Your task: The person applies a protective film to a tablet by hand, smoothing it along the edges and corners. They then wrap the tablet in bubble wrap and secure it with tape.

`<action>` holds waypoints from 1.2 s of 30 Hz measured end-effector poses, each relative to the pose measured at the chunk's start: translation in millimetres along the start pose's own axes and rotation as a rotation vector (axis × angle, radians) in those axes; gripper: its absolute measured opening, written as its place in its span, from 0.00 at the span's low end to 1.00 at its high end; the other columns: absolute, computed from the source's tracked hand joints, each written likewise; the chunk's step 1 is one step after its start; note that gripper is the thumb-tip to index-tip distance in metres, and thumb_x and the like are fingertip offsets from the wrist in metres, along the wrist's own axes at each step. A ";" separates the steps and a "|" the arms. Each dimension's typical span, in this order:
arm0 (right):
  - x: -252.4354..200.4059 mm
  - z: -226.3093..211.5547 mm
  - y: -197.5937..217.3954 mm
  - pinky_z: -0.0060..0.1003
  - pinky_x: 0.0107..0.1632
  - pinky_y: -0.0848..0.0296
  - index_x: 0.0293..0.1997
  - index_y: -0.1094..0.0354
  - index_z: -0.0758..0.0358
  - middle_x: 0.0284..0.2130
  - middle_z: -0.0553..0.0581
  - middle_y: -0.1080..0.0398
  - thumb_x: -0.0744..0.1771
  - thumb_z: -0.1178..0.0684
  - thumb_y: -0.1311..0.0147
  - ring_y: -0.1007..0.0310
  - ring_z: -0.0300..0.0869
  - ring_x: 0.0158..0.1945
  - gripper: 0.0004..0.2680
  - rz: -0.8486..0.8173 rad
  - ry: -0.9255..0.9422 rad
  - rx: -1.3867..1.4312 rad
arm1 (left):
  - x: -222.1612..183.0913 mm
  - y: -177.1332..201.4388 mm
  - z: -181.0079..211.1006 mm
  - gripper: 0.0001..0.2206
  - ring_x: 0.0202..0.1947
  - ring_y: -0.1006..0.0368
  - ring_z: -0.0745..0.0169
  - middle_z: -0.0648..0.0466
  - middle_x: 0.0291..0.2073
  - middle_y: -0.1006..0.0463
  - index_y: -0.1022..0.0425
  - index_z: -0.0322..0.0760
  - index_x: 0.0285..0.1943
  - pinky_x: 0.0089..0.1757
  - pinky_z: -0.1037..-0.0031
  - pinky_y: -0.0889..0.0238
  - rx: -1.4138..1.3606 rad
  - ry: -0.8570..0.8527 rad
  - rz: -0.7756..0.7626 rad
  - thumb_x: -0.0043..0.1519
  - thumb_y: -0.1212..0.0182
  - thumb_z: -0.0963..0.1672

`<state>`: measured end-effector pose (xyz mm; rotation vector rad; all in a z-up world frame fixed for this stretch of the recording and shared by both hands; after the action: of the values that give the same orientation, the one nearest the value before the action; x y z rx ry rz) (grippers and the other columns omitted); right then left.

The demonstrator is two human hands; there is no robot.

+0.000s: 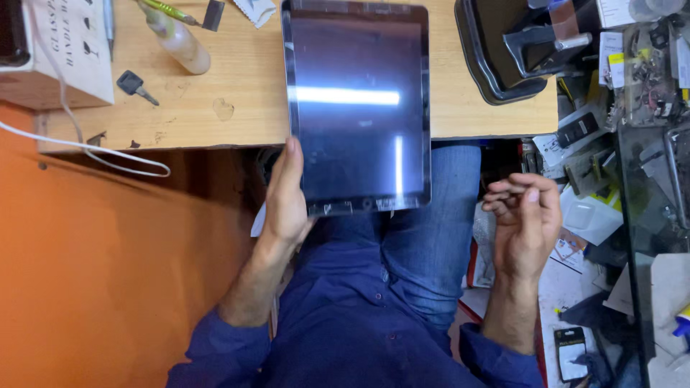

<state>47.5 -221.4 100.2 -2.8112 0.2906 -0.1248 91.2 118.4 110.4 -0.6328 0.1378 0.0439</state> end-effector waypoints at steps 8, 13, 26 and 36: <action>-16.9 8.2 -12.5 0.38 0.51 0.22 0.53 0.35 0.68 0.44 0.63 0.26 0.74 0.56 0.51 0.23 0.44 0.45 0.06 -0.064 -0.051 0.054 | 58.0 -28.8 31.3 0.27 0.57 0.28 0.52 0.43 0.57 0.27 0.37 0.24 0.68 0.56 0.58 0.32 0.025 0.065 -0.078 0.71 0.57 0.53; -47.5 21.4 31.3 0.37 0.49 0.23 0.51 0.34 0.68 0.42 0.62 0.26 0.74 0.56 0.49 0.23 0.43 0.43 0.05 0.079 -0.068 -0.050 | 77.8 -17.5 37.4 0.23 0.55 0.28 0.63 0.46 0.55 0.25 0.34 0.26 0.65 0.56 0.69 0.31 0.379 -0.197 -0.058 0.74 0.48 0.52; -132.2 92.2 119.2 0.29 0.45 0.27 0.48 0.30 0.67 0.39 0.56 0.23 0.71 0.55 0.47 0.25 0.35 0.41 0.06 0.238 -0.243 -0.416 | 83.0 -32.1 92.5 0.26 0.26 0.29 0.41 0.44 0.22 0.27 0.28 0.30 0.35 0.32 0.55 0.38 1.647 -0.425 0.165 0.71 0.33 0.57; -134.0 140.2 138.0 0.28 0.40 0.31 0.48 0.28 0.65 0.34 0.53 0.26 0.71 0.55 0.45 0.30 0.33 0.37 0.05 0.238 -0.353 -0.586 | 80.1 -20.4 82.6 0.23 0.27 0.28 0.50 0.48 0.26 0.26 0.29 0.30 0.36 0.34 0.63 0.36 1.749 -0.433 0.054 0.70 0.35 0.54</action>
<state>-92.4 -279.8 -83.3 -3.2485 0.6601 0.5958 181.7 150.7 176.9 1.1301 -0.2392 0.0902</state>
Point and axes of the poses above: each hand's wrist, its own x-axis towards the middle knuckle, its own y-axis out of the back of the hand, z = x × y, the point moved 7 cm from there along x, towards the middle knuckle
